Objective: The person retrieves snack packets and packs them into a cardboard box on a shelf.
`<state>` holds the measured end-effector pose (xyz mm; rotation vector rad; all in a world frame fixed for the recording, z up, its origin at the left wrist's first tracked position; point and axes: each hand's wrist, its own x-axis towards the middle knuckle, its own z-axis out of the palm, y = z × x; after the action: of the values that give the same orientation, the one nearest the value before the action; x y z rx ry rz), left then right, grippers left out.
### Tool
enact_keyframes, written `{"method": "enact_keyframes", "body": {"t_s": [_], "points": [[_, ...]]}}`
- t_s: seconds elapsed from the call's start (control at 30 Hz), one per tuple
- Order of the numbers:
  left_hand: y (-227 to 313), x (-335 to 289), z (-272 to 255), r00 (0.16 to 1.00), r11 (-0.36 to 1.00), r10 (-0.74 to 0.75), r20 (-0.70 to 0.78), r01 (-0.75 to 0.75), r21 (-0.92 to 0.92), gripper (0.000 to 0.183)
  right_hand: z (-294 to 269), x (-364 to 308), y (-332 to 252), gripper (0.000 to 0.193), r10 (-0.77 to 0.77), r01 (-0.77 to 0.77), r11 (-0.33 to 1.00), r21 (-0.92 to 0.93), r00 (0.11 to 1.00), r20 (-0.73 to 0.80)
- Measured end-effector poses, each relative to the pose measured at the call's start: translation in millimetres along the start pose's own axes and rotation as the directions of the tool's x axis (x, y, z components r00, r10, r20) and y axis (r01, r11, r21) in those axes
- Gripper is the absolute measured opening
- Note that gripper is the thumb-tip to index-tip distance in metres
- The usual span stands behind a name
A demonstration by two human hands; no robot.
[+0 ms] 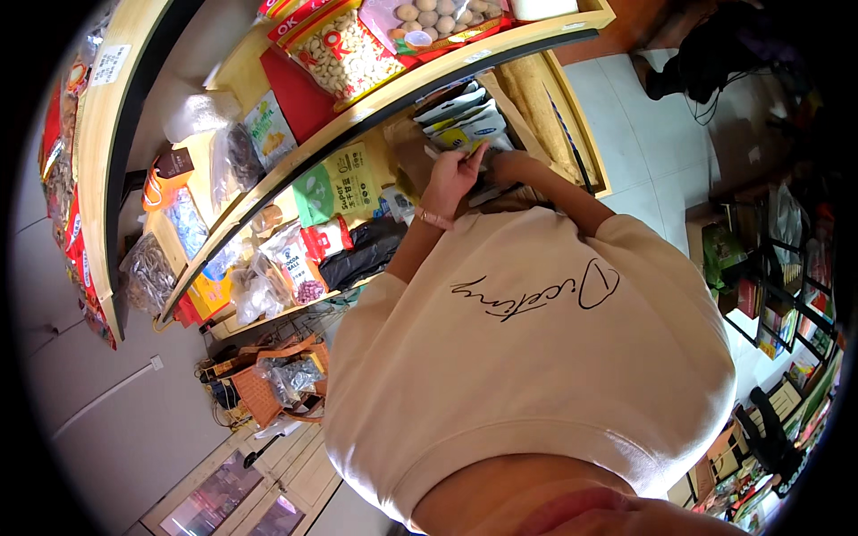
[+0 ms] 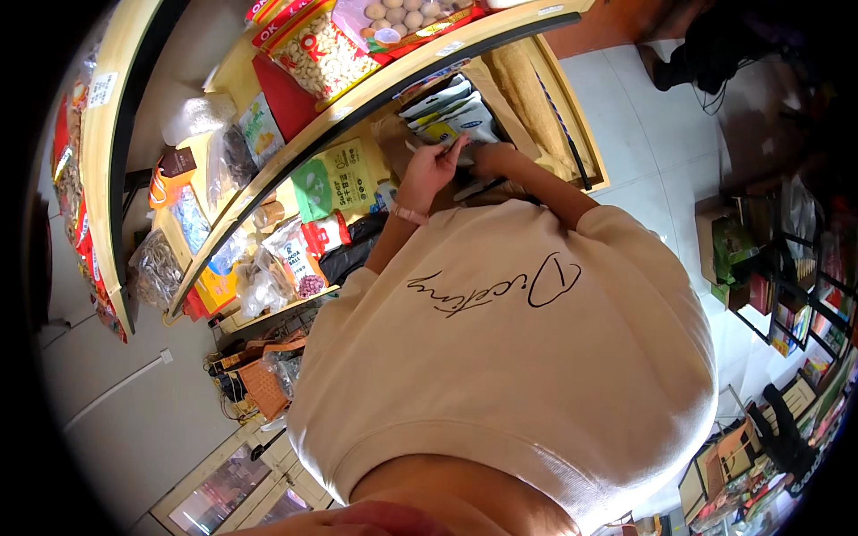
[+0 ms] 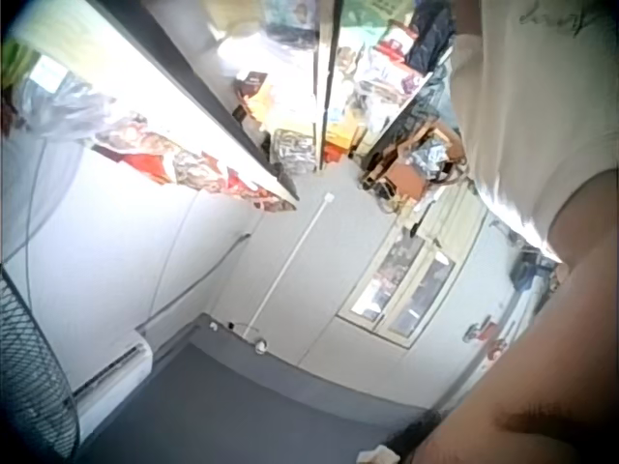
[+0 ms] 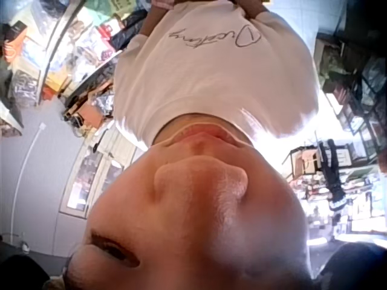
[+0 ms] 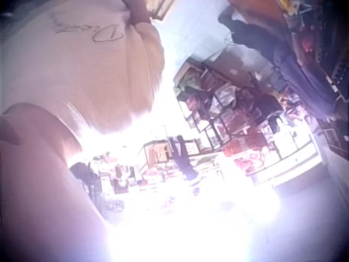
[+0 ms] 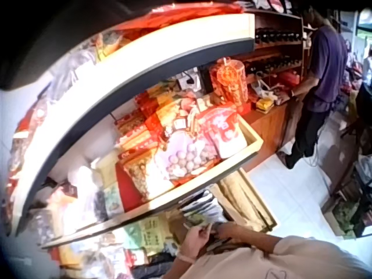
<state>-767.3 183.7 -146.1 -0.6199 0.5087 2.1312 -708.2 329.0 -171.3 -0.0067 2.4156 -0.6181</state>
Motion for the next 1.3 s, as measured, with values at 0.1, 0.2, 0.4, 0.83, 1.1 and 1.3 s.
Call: {"method": "enact_keyframes", "body": {"t_s": [0.1, 0.2, 0.4, 0.83, 1.1, 1.3], "points": [[-8.7, -34.3, 26.4, 0.993, 0.997, 0.008, -0.118, 0.001, 0.073, 0.033, 39.0, 38.6, 16.2, 0.048, -0.054, 0.054, 0.999, 0.004, 0.995, 0.085], [-8.6, -50.6, 42.0, 0.983, 0.973, -0.167, -0.072, 0.176, 0.147, 0.029, 73.6, 80.2, 44.4, 0.047, -0.196, 0.193, 0.98, 0.041, 0.976, 0.094], [-10.1, -49.6, 67.3, 0.527, -0.656, 0.298, 0.796, -0.492, 0.572, 0.045, 84.0, 102.8, 53.6, 0.046, -0.263, 0.249, 0.963, 0.104, 0.951, 0.161], [-33.7, -11.3, 47.3, 0.942, -0.849, -0.19, 0.277, -0.299, 0.436, 0.078, 88.8, 93.5, 60.5, 0.045, -0.218, 0.202, 0.975, 0.094, 0.952, 0.214], [-47.9, 26.6, 20.9, 0.937, -0.91, 0.059, 0.344, -0.091, 0.403, 0.047, 101.0, 106.5, 71.8, 0.044, -0.199, 0.186, 0.98, 0.074, 0.941, 0.274], [-26.8, 54.5, -8.4, 0.804, -0.956, 0.008, 0.595, -0.169, 0.241, 0.045, 85.3, 69.1, 57.0, 0.043, -0.15, 0.172, 0.985, -0.028, 0.917, 0.369]]}}
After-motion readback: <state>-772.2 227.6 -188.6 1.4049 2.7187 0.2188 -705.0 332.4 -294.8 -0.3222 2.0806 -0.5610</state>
